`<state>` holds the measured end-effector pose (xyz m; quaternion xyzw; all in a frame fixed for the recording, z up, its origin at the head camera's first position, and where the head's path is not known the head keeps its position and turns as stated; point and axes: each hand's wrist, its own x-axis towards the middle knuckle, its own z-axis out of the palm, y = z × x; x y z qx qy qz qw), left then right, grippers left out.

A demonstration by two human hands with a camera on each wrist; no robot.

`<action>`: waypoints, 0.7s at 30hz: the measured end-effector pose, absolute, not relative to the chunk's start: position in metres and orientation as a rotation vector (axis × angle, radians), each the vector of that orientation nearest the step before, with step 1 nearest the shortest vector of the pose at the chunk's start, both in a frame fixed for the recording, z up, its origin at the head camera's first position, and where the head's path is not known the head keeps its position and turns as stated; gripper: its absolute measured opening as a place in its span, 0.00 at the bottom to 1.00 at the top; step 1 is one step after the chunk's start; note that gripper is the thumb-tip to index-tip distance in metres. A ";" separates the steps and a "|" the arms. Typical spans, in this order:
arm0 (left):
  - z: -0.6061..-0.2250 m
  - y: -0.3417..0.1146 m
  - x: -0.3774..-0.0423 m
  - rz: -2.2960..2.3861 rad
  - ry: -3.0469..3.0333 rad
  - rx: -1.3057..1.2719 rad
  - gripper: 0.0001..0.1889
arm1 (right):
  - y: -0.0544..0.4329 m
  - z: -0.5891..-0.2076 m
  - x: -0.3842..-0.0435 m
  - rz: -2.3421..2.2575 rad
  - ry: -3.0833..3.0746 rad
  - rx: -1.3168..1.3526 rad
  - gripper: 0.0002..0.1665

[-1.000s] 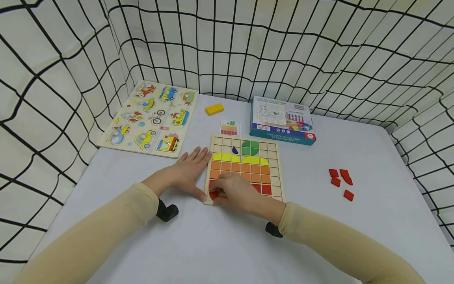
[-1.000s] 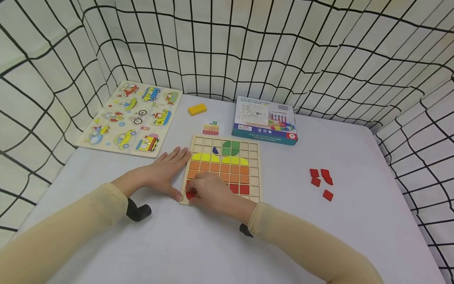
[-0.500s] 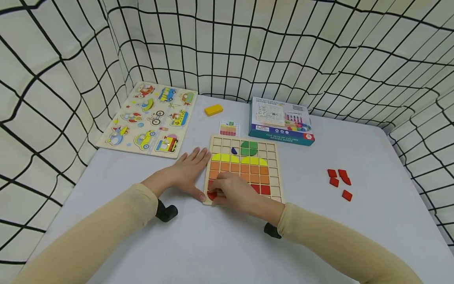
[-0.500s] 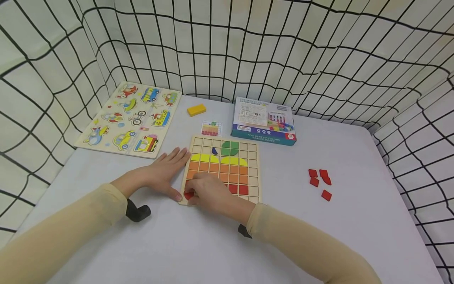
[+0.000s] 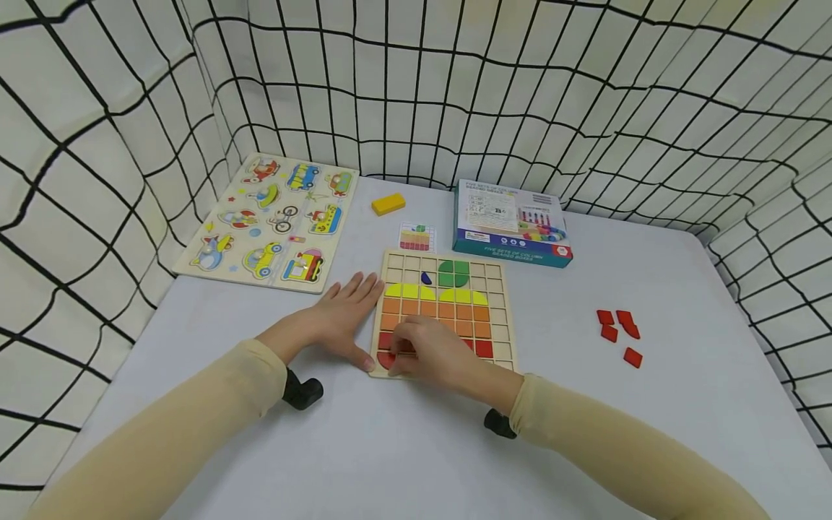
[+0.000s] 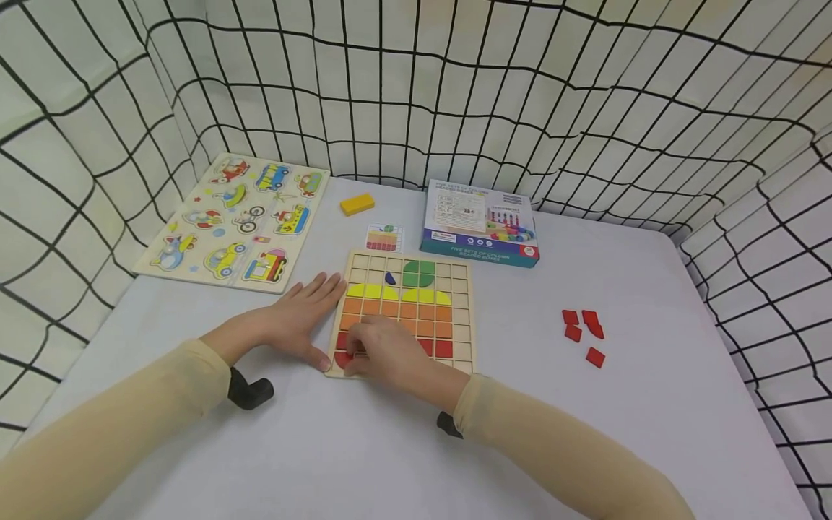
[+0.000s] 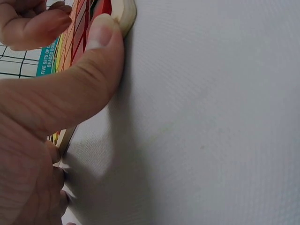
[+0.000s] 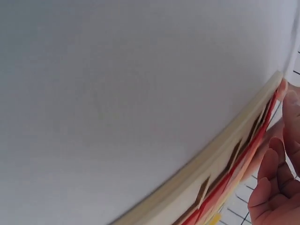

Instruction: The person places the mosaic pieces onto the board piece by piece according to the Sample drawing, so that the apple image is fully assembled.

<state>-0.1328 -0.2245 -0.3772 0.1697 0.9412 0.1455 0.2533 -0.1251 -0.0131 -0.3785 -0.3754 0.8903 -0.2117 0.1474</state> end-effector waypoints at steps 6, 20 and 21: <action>-0.380 -0.223 -0.134 0.401 2.556 0.462 0.70 | 0.021 -0.371 -0.136 -0.698 2.597 -0.935 0.08; -0.381 -0.223 -0.135 0.371 2.564 0.475 0.70 | 0.215 -0.375 -0.196 -0.666 2.876 -0.391 0.19; -0.381 -0.224 -0.135 0.373 2.566 0.473 0.70 | 0.227 -0.375 -0.199 -0.655 2.889 -0.356 0.19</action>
